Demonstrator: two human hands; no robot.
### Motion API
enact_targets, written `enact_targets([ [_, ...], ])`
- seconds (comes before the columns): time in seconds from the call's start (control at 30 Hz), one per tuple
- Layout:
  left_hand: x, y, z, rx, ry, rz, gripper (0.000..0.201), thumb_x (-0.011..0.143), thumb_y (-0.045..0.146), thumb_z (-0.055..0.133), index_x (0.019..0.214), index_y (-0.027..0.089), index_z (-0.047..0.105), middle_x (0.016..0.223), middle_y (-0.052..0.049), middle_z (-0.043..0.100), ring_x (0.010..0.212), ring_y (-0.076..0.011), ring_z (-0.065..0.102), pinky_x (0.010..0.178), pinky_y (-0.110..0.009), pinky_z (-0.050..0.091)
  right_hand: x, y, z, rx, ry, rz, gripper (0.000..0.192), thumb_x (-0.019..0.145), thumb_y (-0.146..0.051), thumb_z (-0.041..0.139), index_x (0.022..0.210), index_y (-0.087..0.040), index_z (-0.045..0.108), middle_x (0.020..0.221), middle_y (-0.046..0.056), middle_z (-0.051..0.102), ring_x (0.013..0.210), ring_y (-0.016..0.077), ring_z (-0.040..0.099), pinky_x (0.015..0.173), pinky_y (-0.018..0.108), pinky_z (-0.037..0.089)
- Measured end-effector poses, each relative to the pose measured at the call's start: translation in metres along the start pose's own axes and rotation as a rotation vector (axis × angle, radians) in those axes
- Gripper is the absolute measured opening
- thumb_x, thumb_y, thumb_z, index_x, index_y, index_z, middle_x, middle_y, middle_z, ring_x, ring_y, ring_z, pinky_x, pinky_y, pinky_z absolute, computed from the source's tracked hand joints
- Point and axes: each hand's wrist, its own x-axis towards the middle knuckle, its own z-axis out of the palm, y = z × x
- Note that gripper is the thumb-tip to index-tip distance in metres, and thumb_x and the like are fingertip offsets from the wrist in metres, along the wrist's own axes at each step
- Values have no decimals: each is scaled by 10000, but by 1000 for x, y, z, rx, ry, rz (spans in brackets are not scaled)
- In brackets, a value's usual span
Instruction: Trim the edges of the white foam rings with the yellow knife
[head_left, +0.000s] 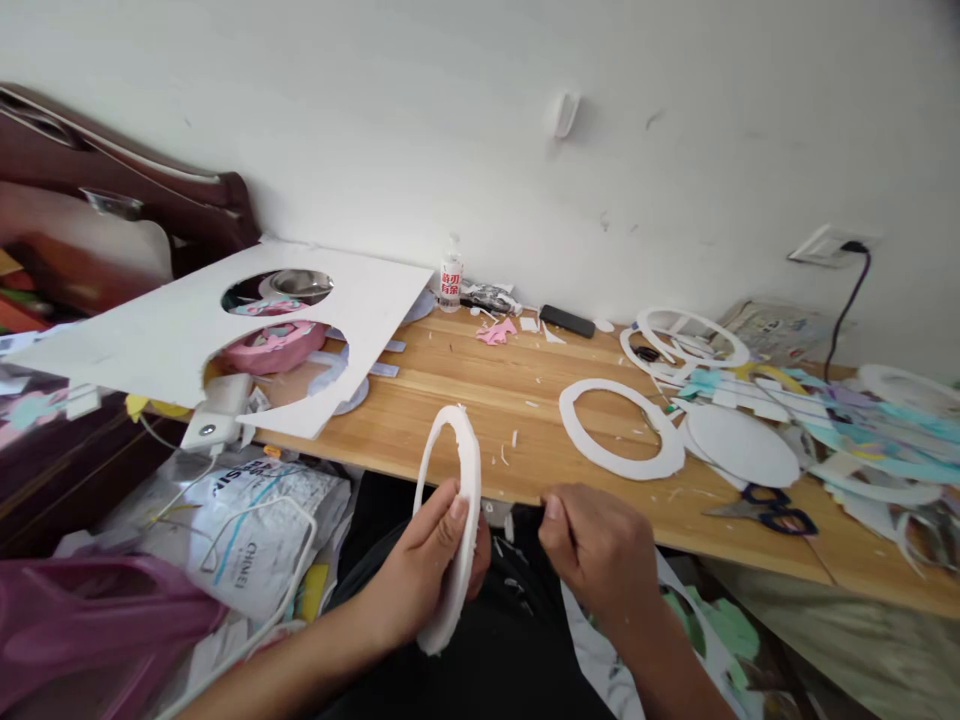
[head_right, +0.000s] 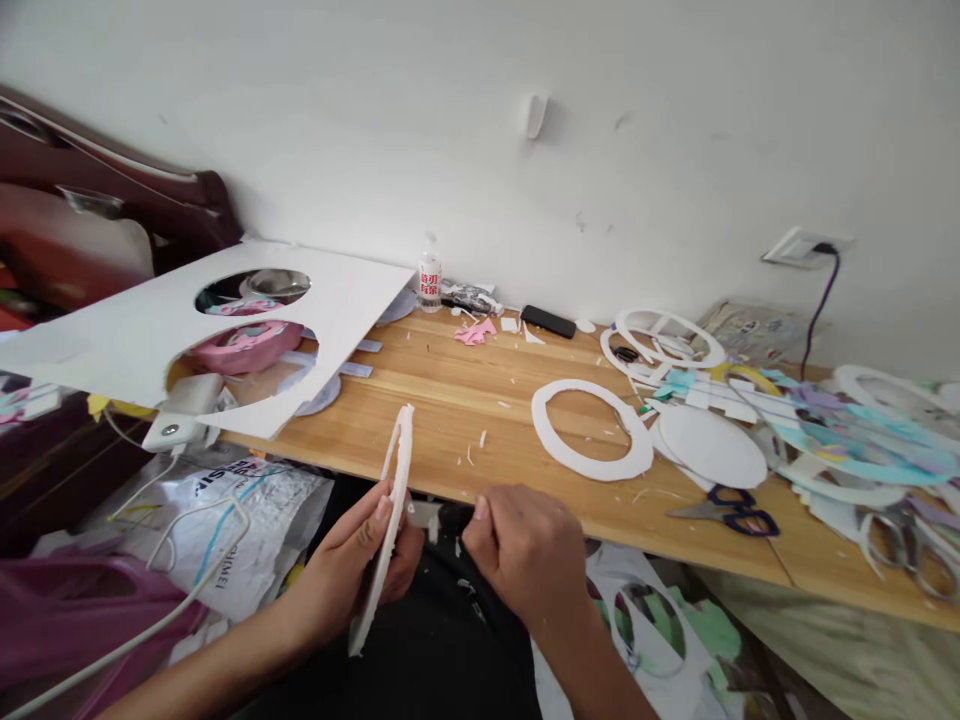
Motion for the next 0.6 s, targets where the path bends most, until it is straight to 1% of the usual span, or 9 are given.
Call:
enact_targets([
  [0.07,-1,0,-3,49,-23,36,390,953,539,486,770,195,462,533,61,441,445,-73,345,431,-213,261,-1,5,-2,-21,36,17,275,951,-170,423,709,-196,550,566,-7,516,533,139,467,563,307,280],
  [0.13,-2,0,-4,77,-6,29,395,949,549,487,778,194,466,546,58,450,456,-74,354,442,-215,263,-1,3,-5,18,48,-2,252,946,-156,428,732,-193,556,577,-5,526,541,138,475,567,304,290],
  [0.27,-5,-2,-4,99,94,-98,434,872,621,566,858,195,487,600,56,481,499,-80,399,474,-215,290,5,-18,-7,134,-31,-70,260,939,-157,407,723,-197,545,591,-1,532,553,139,477,572,309,297],
  [0.33,-6,-1,-4,118,115,-127,451,863,636,567,883,191,497,610,55,484,512,-81,406,485,-215,297,9,-25,-7,146,-53,-84,280,940,-168,390,707,-199,543,585,0,528,548,142,467,566,316,287],
  [0.43,-7,0,-6,157,64,-124,431,896,620,528,870,192,487,610,51,492,511,-78,393,487,-215,290,12,-25,-6,123,-49,-94,288,941,-174,389,701,-197,547,579,0,523,544,143,458,567,319,282],
  [0.53,-9,3,-7,175,-32,-86,392,939,580,482,858,196,472,597,52,480,493,-77,370,471,-219,269,9,-14,-5,112,-40,-84,286,943,-168,397,704,-193,552,579,-3,525,540,134,466,568,308,292],
  [0.6,-11,4,-7,192,-91,-44,371,972,545,435,852,195,470,585,55,460,482,-76,350,459,-220,253,6,-4,-4,93,-27,-51,288,949,-166,399,712,-190,560,581,-3,537,547,130,491,569,298,302],
])
